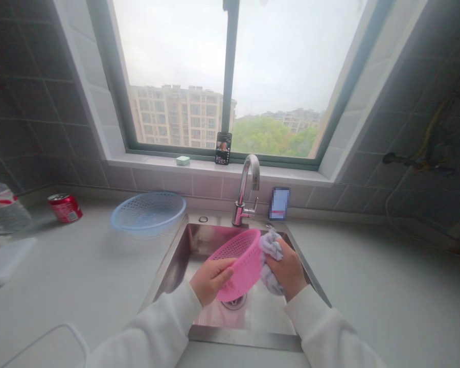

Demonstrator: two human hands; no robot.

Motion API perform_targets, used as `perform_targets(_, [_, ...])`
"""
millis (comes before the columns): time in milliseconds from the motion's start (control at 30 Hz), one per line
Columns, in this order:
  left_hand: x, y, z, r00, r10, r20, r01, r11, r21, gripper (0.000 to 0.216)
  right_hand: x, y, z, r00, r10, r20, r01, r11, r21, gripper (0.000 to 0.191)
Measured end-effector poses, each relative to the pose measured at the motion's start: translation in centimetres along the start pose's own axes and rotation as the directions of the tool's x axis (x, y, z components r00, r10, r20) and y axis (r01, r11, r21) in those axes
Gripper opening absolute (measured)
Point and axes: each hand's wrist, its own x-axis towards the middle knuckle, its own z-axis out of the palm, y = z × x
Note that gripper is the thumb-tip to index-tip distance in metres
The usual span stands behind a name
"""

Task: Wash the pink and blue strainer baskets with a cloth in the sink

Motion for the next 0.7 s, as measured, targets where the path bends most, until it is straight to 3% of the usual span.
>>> perform_targets(133, [-0.2,-0.1,0.2,1.000,-0.008,0.013,0.009,0.998,-0.060,0.042,0.4,0.6,-0.5,0.999,-0.019,-0.039,0.018,0.999,-0.028,0.008])
perform_targets(300, [-0.2,-0.1,0.8,0.984,-0.148,-0.100,0.144,0.989,-0.038,0.032,-1.2,-1.6,-0.2,0.981,-0.194,-0.027,0.195,0.980,0.042,0.014])
perform_targets(433, [-0.1,-0.3,1.2,0.981,-0.137,-0.140,0.141,0.990,0.019,0.043,-3.4,-5.0,0.4,0.889,-0.438,0.131,0.424,0.898,0.122,0.008])
perform_targets(500, [-0.1,-0.5,1.1,0.982,-0.102,-0.161,0.107,0.994,0.026,0.052,-3.9,-5.7,0.6,0.841,-0.502,0.203,0.477,0.864,0.161,0.009])
perform_targets(567, [-0.1,-0.6,1.0,0.981,-0.112,-0.160,0.111,0.994,-0.014,0.057,-3.3,-4.9,0.6,0.874,-0.451,0.184,0.422,0.890,0.174,0.013])
perform_targets(633, [-0.1,-0.5,0.8,0.978,-0.162,-0.129,0.155,0.986,-0.061,0.057,-2.1,-3.2,0.2,0.951,-0.293,0.099,0.276,0.948,0.159,0.019])
perform_targets(700, [-0.2,-0.3,0.8,0.976,-0.194,-0.103,0.189,0.980,-0.061,0.053,-0.9,-1.6,-0.3,0.987,-0.159,0.009,0.158,0.983,0.089,0.014])
